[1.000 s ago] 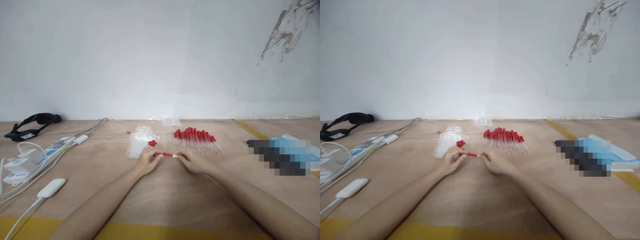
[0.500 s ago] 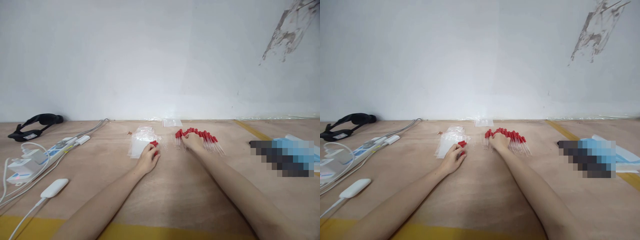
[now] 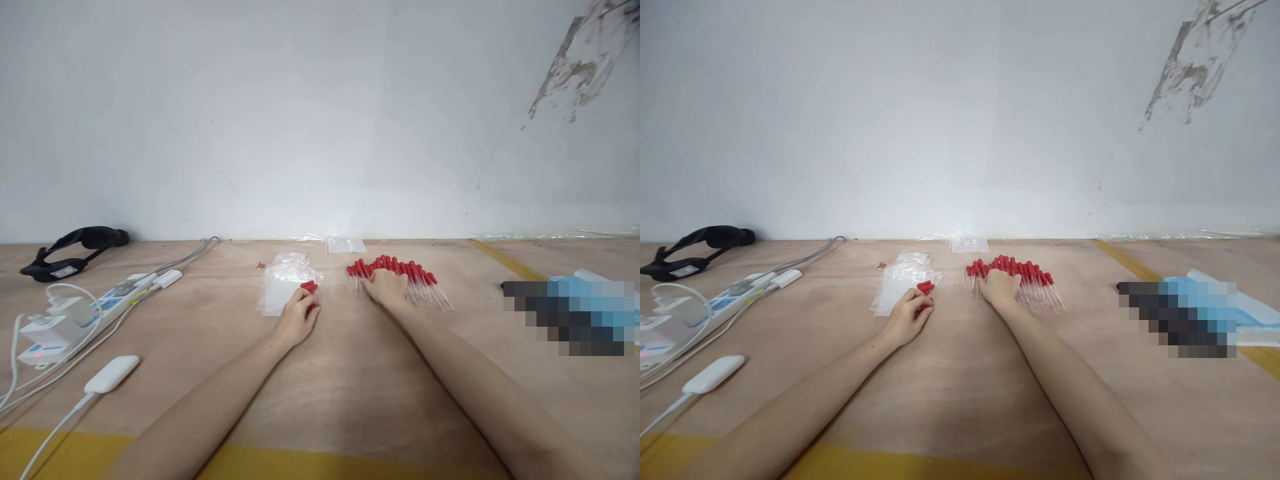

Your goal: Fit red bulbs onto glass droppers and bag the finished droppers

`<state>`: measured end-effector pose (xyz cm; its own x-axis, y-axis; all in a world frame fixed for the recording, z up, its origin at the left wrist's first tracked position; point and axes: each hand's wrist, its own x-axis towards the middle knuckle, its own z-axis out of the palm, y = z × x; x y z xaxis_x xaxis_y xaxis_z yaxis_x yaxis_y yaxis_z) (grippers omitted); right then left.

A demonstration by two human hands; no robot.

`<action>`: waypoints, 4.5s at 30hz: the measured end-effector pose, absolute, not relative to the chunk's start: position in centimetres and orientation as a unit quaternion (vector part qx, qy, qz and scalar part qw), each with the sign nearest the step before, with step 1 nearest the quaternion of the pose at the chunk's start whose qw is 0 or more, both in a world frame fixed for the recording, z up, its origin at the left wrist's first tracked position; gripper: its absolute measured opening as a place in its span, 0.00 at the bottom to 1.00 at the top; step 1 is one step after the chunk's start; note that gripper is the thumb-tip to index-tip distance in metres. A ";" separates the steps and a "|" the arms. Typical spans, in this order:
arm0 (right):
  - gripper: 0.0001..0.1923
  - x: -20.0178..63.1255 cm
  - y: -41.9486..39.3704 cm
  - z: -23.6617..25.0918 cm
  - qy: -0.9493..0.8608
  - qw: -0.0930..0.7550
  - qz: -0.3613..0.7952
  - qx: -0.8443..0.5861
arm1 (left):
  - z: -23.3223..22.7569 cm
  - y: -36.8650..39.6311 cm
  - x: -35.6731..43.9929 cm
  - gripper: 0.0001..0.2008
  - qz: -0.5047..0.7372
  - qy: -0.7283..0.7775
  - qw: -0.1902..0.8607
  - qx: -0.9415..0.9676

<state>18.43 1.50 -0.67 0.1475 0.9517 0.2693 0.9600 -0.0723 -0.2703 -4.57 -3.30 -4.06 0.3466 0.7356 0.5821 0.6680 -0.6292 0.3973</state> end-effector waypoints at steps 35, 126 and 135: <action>0.13 19.5 -6.8 -3.7 -0.804 0.431 0.127 -0.390 | -2.6 -5.8 -2.1 0.05 0.382 0.444 0.175 0.791; 0.16 16.9 1.8 0.5 -0.682 0.215 -0.039 -0.698 | -3.1 -1.9 -6.2 0.12 0.335 0.471 -0.008 0.816; 0.16 10.8 3.8 -0.1 -0.679 0.176 0.017 -0.713 | -3.2 -1.8 -6.4 0.05 0.376 0.459 -0.071 0.802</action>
